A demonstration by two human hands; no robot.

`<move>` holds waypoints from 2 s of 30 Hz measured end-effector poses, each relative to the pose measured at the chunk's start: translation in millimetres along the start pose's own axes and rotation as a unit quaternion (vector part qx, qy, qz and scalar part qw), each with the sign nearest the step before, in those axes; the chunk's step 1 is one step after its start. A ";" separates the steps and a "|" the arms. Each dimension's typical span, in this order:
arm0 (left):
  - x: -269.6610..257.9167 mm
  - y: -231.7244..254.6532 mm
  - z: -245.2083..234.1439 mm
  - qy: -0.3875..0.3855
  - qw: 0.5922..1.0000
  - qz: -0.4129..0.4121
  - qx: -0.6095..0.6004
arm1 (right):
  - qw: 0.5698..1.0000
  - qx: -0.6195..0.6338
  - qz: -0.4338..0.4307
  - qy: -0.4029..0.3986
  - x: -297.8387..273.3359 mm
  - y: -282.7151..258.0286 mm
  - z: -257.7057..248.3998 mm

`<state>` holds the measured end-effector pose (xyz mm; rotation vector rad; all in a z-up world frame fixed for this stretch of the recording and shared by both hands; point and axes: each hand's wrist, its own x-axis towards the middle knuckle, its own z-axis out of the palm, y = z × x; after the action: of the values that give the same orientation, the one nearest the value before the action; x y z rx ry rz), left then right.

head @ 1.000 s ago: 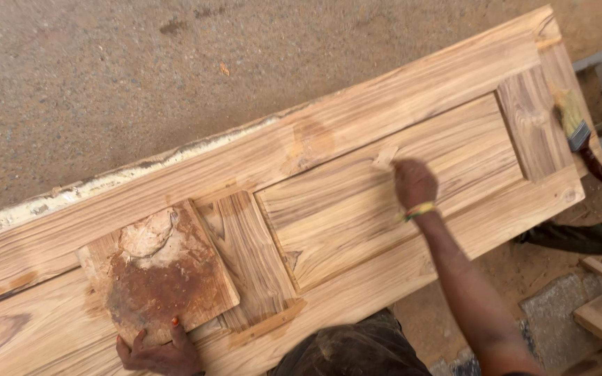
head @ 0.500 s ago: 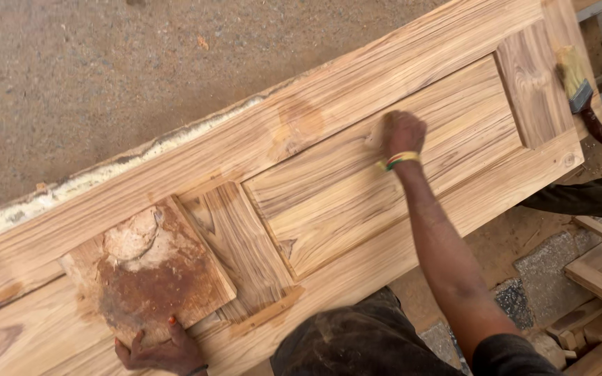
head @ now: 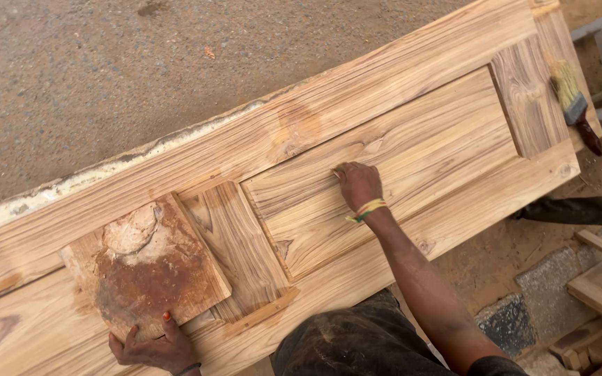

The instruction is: The person applies wood filler to gaps and imperfections on a wooden panel using a small wooden board as a palette and a putty knife. They spread the filler into the grooves and then use a brush to sweep away excess material.

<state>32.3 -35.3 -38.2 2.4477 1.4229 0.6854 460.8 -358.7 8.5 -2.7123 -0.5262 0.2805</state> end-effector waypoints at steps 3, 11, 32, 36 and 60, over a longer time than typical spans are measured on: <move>2.3 -1.2 2.3 -0.012 1.000 0.000 -0.021 | 0.994 0.043 -0.071 0.065 -3.5 33.4 -17.0; -10.4 40.4 10.4 -0.023 0.997 -0.047 -0.056 | 0.976 -0.156 0.040 0.147 64.8 127.9 -41.0; -33.4 67.3 44.5 0.043 0.999 -0.024 -0.017 | 0.962 0.195 -0.141 0.126 21.1 118.3 -87.8; -32.8 74.9 42.1 0.035 0.987 -0.082 -0.135 | 0.954 0.201 -0.162 0.150 27.2 109.1 -84.4; -18.0 80.6 28.4 0.044 0.997 -0.043 -0.046 | 0.915 0.191 -0.330 0.136 -22.2 -118.9 53.5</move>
<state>99.9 -90.3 -34.1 2.2986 1.4847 0.8297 388.4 -248.0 8.1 -2.0066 -1.1184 -0.1614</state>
